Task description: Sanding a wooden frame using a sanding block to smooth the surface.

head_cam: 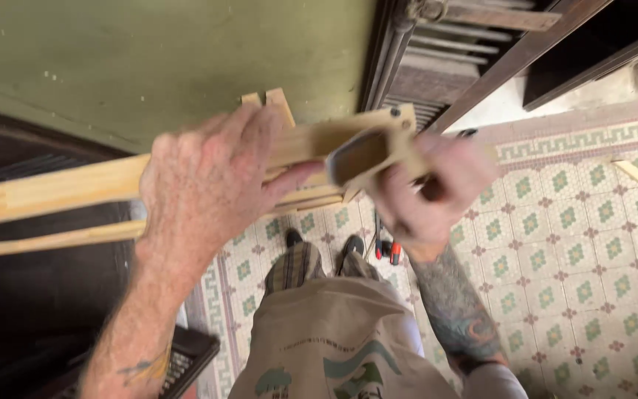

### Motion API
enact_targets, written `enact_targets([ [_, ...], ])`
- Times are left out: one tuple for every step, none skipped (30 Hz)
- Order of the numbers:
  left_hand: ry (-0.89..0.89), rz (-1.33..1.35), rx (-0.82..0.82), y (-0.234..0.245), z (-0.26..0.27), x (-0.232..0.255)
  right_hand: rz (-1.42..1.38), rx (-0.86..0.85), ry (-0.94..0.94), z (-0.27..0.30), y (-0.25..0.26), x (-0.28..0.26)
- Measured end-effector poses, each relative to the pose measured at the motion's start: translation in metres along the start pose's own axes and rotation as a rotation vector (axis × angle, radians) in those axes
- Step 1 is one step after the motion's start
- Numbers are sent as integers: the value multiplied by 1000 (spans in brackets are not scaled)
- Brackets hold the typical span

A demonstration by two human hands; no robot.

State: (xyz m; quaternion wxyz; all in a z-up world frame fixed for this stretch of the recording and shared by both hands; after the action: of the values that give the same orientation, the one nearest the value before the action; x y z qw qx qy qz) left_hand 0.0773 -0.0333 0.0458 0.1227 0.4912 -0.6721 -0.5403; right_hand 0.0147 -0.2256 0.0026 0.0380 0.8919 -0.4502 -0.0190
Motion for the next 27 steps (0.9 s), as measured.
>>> enact_targets([
  [12,72,-31,-6,2,-1,-23,-42,8,11,0,-1],
  [29,140,-73,-11,7,-1,-56,-88,11,22,-1,-3],
  [27,131,-60,-15,-1,-5,-52,-74,19,6,-1,4],
  [34,122,-79,-18,1,-6,-48,-140,-45,-6,-1,8],
  [42,112,-97,-22,3,-6,-43,-205,-109,-16,0,12],
  [32,119,-102,-20,7,-5,-36,-210,-118,-17,-3,8],
  [28,138,-112,-18,10,-5,-57,-233,-70,-19,-8,0],
  [24,157,-93,-17,4,-7,-65,-246,0,-25,-15,-2],
  [14,162,-70,-16,-2,-6,-45,-242,14,-21,1,13],
  [22,134,-55,-13,-1,-7,-114,-398,-125,-11,2,36],
  [30,105,-39,-9,1,-8,-182,-555,-262,3,3,56],
  [45,98,-52,-8,2,-8,-202,-560,-262,-4,12,63],
  [41,78,-34,-4,2,-5,-257,-633,-343,-5,15,76],
  [24,56,2,-2,-3,-4,-295,-694,-417,-6,19,91],
  [26,48,6,-2,-2,-3,-298,-687,-412,-37,15,83],
  [26,80,1,-1,-1,-3,-324,-734,-328,-67,10,64],
  [26,112,-5,-1,0,-2,-348,-779,-243,-95,8,46],
  [4,116,-8,-3,3,-2,-336,-772,-261,-112,-3,40],
  [11,125,-55,-10,6,-5,-421,-920,-238,-119,-23,26],
  [27,141,-104,-18,10,-7,-510,-1076,-211,-126,-41,12],
  [13,151,-108,-17,8,-6,-502,-1079,-228,-122,-44,15],
  [30,98,-142,-18,10,-8,-408,-1096,5,-119,-47,4],
  [45,45,-176,-19,12,-11,-311,-1099,238,-114,-49,-9],
  [55,37,-178,-17,10,-8,-321,-1094,246,-103,-38,-1],
  [39,42,-115,-8,7,-3,-353,-1076,141,-95,-29,13],
  [22,48,-60,0,6,2,-393,-1060,31,-86,-20,27],
  [31,40,-72,2,6,4,-410,-1058,33,-73,-9,34],
])
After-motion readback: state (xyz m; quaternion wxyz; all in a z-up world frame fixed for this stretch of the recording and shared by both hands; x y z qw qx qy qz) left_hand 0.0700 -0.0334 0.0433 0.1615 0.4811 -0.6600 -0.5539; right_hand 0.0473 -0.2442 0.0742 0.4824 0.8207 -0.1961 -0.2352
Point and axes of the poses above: each hand's wrist, its own z-axis away from the middle knuckle, its own y-axis out of the back of the hand, x = y × z, the point moved 9 cm from there along -z, towards the middle knuckle
